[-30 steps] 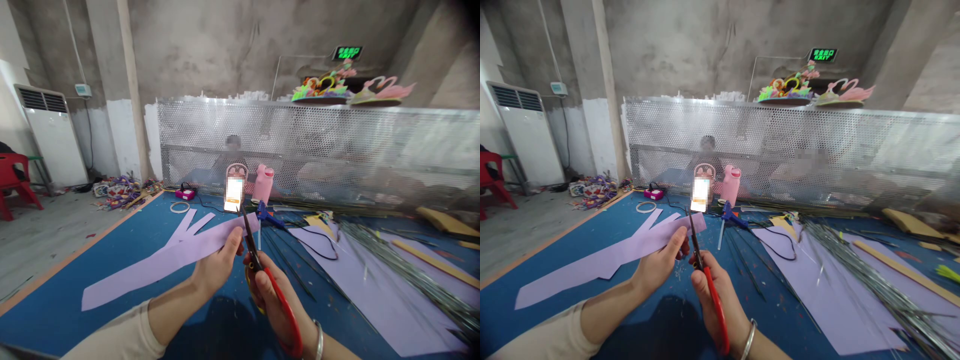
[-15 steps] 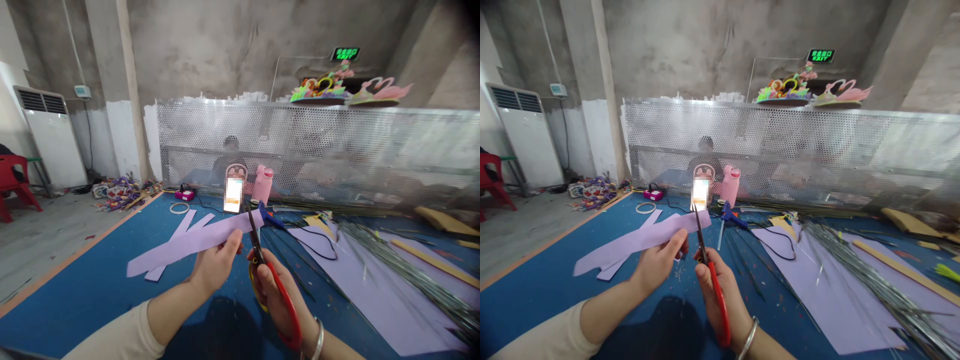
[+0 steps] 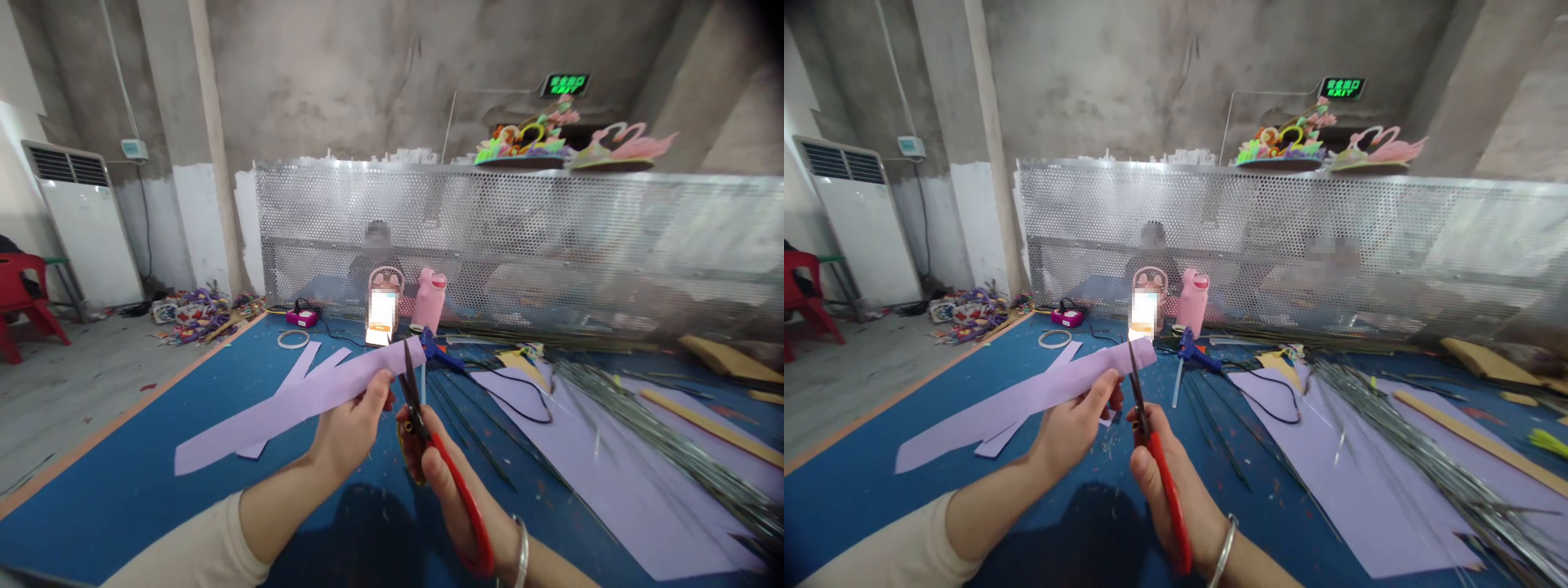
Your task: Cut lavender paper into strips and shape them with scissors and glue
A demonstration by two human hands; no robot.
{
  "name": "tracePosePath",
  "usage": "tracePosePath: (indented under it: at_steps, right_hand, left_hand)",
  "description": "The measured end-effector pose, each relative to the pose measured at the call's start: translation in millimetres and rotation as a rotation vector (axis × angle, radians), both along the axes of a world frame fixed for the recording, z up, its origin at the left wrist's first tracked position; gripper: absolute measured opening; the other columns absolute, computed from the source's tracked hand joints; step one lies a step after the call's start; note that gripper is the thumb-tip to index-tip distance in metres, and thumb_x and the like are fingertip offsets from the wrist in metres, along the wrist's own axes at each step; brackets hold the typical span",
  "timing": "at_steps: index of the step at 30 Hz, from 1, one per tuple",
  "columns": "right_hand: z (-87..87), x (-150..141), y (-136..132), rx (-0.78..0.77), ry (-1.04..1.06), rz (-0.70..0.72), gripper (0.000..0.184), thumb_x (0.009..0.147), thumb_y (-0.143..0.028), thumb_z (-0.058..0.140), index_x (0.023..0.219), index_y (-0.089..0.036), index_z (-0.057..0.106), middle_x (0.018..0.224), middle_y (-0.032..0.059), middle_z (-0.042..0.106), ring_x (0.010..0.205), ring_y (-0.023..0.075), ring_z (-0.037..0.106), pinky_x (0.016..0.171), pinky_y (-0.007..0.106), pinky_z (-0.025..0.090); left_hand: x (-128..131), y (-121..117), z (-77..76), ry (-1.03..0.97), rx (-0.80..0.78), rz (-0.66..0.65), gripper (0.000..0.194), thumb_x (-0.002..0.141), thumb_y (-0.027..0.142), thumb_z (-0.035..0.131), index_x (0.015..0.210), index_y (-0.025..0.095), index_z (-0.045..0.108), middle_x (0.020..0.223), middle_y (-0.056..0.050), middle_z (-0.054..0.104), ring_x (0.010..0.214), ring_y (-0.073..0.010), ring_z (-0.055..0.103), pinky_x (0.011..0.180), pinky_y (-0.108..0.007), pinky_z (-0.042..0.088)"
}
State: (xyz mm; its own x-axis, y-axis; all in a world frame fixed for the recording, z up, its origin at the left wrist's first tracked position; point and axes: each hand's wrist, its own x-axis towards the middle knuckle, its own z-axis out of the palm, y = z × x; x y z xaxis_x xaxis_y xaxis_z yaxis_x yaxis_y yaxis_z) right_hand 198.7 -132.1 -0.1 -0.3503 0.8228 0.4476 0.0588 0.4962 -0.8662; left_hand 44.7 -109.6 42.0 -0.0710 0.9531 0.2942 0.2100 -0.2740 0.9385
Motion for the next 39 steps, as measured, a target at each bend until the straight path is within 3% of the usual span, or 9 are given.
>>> tracePosePath:
  at_steps: [16,28,39]
  right_hand:
    - [1.7,-2.4,1.9,-0.070,0.041,-0.005,0.050,0.090,-0.062,0.037,0.116,-0.020,0.049,0.072,-0.0017,0.042,0.057,0.0128,0.039,0.049,0.024,0.039]
    - [1.0,-4.1,2.0,-0.248,0.158,0.012,0.051,0.084,-0.063,0.050,0.108,-0.019,0.050,0.066,-0.0058,0.032,0.050,0.0085,0.024,0.039,0.021,0.022]
    - [5.1,-5.3,1.2,-0.240,0.156,-0.033,0.051,0.081,-0.064,0.054,0.103,-0.018,0.055,0.065,-0.0053,0.035,0.049,0.0086,0.026,0.038,0.021,0.023]
  left_hand:
    - [-0.4,-2.9,1.8,0.098,0.025,-0.057,0.042,0.088,0.049,0.041,0.064,0.019,0.057,0.064,0.001,0.059,0.063,-0.0147,0.055,0.067,-0.026,0.042]
    - [1.0,-2.7,1.5,0.072,0.023,-0.051,0.041,0.088,0.048,0.042,0.062,0.020,0.056,0.063,0.000,0.059,0.065,-0.0160,0.056,0.066,-0.026,0.043]
    - [1.6,-3.5,3.2,0.051,-0.001,-0.044,0.041,0.086,0.050,0.043,0.062,0.019,0.055,0.062,0.000,0.058,0.063,-0.0163,0.055,0.065,-0.027,0.043]
